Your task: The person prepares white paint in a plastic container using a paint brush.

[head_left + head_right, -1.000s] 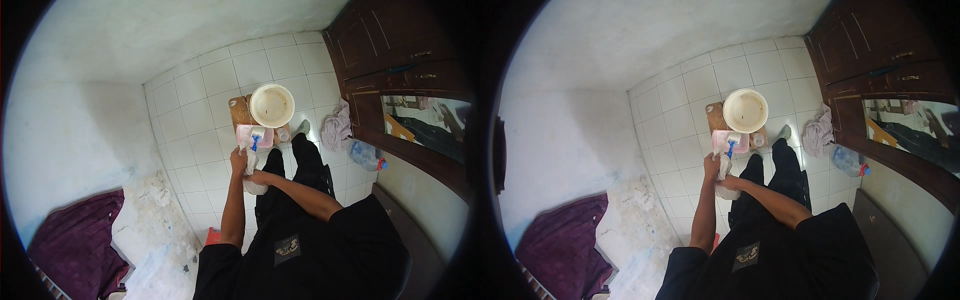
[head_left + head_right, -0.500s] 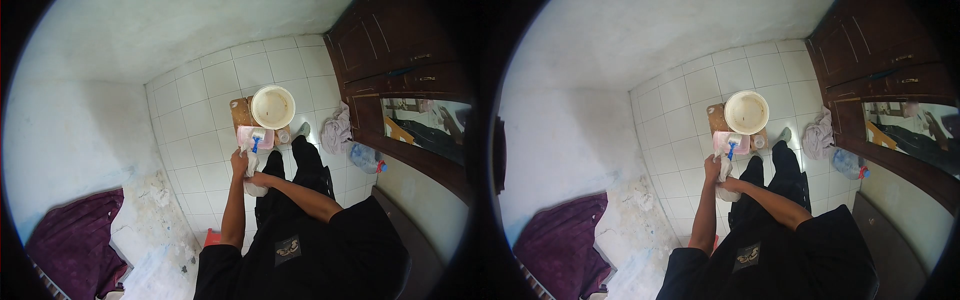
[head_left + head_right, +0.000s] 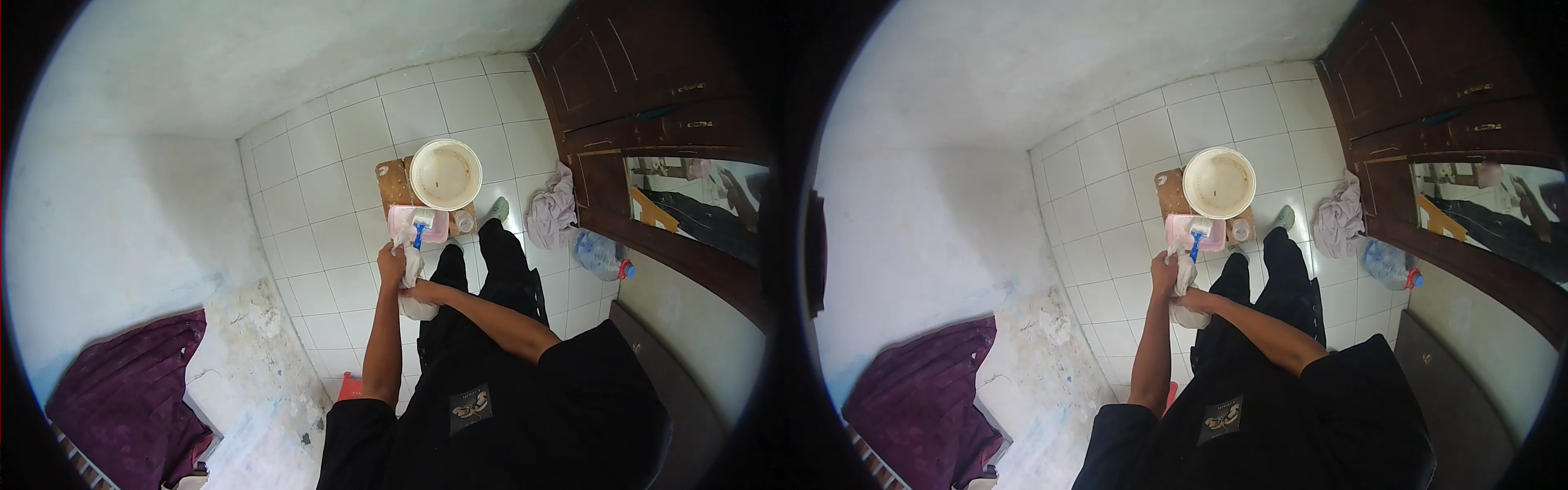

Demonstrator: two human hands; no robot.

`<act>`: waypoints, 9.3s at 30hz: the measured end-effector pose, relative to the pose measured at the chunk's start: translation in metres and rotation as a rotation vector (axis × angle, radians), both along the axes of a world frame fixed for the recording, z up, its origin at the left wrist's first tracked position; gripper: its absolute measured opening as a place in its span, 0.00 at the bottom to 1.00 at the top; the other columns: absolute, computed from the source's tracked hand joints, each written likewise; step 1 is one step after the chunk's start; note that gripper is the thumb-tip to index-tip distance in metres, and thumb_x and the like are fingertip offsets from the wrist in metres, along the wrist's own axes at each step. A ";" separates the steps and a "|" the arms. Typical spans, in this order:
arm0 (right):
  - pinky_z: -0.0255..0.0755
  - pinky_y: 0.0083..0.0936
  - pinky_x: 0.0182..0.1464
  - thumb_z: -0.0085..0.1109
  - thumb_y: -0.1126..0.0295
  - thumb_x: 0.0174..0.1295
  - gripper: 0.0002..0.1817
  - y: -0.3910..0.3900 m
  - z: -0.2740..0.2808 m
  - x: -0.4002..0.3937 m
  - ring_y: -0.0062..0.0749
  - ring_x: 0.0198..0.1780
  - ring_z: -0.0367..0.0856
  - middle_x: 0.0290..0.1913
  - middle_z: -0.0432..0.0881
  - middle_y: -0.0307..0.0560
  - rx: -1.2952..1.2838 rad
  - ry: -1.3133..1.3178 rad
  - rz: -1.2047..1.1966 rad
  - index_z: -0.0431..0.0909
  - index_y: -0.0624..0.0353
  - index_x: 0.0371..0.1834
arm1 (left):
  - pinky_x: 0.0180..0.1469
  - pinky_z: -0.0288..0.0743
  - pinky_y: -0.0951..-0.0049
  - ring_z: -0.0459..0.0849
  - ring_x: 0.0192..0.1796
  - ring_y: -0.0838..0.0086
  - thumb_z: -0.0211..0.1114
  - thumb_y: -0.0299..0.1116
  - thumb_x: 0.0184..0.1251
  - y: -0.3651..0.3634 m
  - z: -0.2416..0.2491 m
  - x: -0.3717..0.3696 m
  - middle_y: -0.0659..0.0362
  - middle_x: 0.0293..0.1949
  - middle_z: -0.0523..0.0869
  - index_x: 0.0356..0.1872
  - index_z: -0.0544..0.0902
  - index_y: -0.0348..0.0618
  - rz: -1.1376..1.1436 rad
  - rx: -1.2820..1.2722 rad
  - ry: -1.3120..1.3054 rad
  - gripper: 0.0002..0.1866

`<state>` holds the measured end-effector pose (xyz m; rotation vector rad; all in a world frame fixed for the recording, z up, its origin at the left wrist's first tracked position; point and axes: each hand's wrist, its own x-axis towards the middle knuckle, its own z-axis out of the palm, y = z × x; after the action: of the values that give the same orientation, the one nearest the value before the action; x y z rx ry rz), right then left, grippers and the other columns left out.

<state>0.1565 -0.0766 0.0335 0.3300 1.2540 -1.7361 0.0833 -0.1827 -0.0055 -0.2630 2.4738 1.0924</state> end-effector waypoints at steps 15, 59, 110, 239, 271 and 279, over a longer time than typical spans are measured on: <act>0.65 0.33 0.61 0.55 0.53 0.66 0.31 0.005 0.001 -0.002 0.39 0.58 0.74 0.59 0.76 0.51 -0.006 0.022 0.006 0.65 0.58 0.67 | 0.42 0.76 0.56 0.84 0.39 0.45 0.61 0.34 0.60 0.001 -0.003 -0.003 0.39 0.33 0.85 0.39 0.84 0.34 -0.003 -0.002 0.039 0.13; 0.65 0.36 0.62 0.55 0.57 0.65 0.30 -0.001 -0.010 0.001 0.43 0.60 0.73 0.62 0.74 0.55 0.074 0.029 0.071 0.64 0.58 0.68 | 0.43 0.77 0.58 0.85 0.38 0.48 0.61 0.33 0.60 -0.003 0.000 -0.001 0.40 0.33 0.85 0.40 0.83 0.32 0.042 0.011 0.015 0.14; 0.64 0.36 0.63 0.55 0.57 0.65 0.30 -0.007 -0.026 0.005 0.45 0.62 0.73 0.62 0.73 0.57 0.042 0.064 0.055 0.64 0.60 0.67 | 0.42 0.77 0.58 0.85 0.38 0.46 0.60 0.32 0.60 -0.006 0.004 -0.006 0.38 0.32 0.85 0.39 0.83 0.32 -0.001 -0.011 0.052 0.13; 0.65 0.34 0.61 0.58 0.58 0.64 0.29 0.004 -0.002 0.001 0.38 0.60 0.73 0.61 0.75 0.50 0.084 0.034 0.073 0.66 0.56 0.67 | 0.42 0.75 0.56 0.84 0.38 0.44 0.61 0.33 0.60 -0.004 0.011 -0.002 0.38 0.33 0.84 0.37 0.84 0.33 -0.021 0.010 0.030 0.13; 0.63 0.34 0.63 0.56 0.60 0.66 0.29 0.008 0.000 0.008 0.38 0.61 0.71 0.63 0.72 0.49 -0.022 0.079 0.062 0.63 0.56 0.69 | 0.42 0.76 0.57 0.84 0.38 0.46 0.61 0.33 0.60 -0.002 0.017 0.006 0.40 0.32 0.85 0.39 0.84 0.35 -0.003 0.016 0.005 0.12; 0.64 0.34 0.62 0.57 0.59 0.65 0.29 0.008 0.005 0.007 0.38 0.61 0.72 0.61 0.74 0.49 0.024 0.086 0.074 0.64 0.56 0.68 | 0.43 0.76 0.56 0.84 0.39 0.45 0.61 0.33 0.60 -0.005 0.012 0.005 0.39 0.33 0.85 0.38 0.84 0.34 -0.011 -0.010 -0.011 0.12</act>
<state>0.1634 -0.0684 0.0387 0.2222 1.3335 -1.6880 0.0885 -0.1881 0.0069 -0.2579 2.4694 1.0717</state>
